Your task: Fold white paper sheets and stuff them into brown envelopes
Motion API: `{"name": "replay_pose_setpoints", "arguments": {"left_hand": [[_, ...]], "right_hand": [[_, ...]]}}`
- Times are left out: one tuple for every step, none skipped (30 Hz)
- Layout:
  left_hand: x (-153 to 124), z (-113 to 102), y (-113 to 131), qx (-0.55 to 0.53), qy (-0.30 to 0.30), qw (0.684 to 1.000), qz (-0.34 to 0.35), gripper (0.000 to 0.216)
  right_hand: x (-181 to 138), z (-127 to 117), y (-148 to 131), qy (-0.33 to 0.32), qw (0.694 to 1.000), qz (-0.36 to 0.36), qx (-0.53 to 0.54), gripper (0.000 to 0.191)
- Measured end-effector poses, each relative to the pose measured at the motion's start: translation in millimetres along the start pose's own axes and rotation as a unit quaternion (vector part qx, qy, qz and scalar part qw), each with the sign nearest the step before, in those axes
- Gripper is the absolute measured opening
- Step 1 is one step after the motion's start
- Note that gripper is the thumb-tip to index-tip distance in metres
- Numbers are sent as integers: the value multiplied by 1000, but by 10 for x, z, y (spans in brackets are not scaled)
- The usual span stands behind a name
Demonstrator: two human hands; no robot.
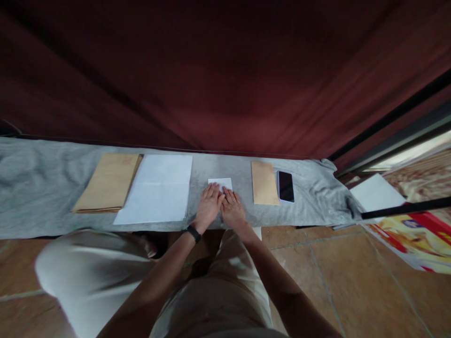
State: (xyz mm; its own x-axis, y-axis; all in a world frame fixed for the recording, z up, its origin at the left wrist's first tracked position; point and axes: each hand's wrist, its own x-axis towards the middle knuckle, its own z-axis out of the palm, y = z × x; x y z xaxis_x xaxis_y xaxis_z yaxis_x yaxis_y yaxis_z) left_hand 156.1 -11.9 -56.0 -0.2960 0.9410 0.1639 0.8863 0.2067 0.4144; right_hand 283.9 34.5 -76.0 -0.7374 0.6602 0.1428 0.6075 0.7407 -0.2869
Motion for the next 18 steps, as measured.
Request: {"name": "replay_pose_setpoints", "arguments": {"left_hand": [[26, 37, -19, 4, -6, 1000, 0, 59], [41, 70, -38, 10, -10, 1000, -5, 62], [45, 97, -57, 19, -10, 1000, -13, 64], [40, 118, -73, 27, -7, 999, -19, 65], [29, 132, -88, 34, -4, 999, -23, 66], [13, 142, -102, 39, -1, 999, -27, 66], [-4, 147, -114, 44, 1, 999, -30, 67], [-21, 149, -125, 49, 3, 998, -32, 67], [-36, 149, -135, 54, 5, 998, -33, 67], [-49, 149, -144, 59, 8, 998, -36, 67], [-59, 149, -151, 65, 9, 997, -39, 66], [-66, 149, -158, 70, 11, 997, -43, 66], [-72, 149, -163, 76, 12, 996, -47, 65], [-76, 149, -168, 80, 13, 995, -51, 65], [-81, 149, -171, 84, 15, 995, -56, 65], [-89, 147, -175, 87, 18, 994, -62, 65], [-100, 144, -178, 90, 23, 993, -67, 65], [-116, 138, -182, 91, 30, 993, -72, 64]], "right_hand": [[-3, 0, -1, 1, 1000, -2, -2, 48], [-7, -1, -4, 2, 1000, -1, -4, 48], [-11, -3, -7, 4, 1000, 2, -5, 49], [-15, -4, -11, 7, 1000, 6, -7, 49], [-20, -5, -14, 9, 1000, 11, -7, 50], [-26, -4, -18, 12, 1000, 17, -7, 50], [-35, -2, -19, 15, 1000, 24, -7, 51], [-46, 1, -18, 19, 999, 30, -7, 52], [-60, 4, -14, 24, 999, 35, -7, 53], [-78, 7, -6, 29, 999, 40, -8, 54], [-100, 9, 6, 34, 998, 43, -10, 55], [-125, 9, 20, 38, 998, 46, -14, 56], [-153, 6, 38, 42, 998, 47, -19, 57], [-182, 2, 56, 46, 998, 47, -24, 57], [-211, -5, 75, 50, 997, 48, -30, 57], [-239, -12, 94, 54, 997, 49, -37, 57], [-264, -18, 111, 58, 996, 50, -42, 56], [-286, -23, 125, 62, 996, 52, -48, 56]]}}
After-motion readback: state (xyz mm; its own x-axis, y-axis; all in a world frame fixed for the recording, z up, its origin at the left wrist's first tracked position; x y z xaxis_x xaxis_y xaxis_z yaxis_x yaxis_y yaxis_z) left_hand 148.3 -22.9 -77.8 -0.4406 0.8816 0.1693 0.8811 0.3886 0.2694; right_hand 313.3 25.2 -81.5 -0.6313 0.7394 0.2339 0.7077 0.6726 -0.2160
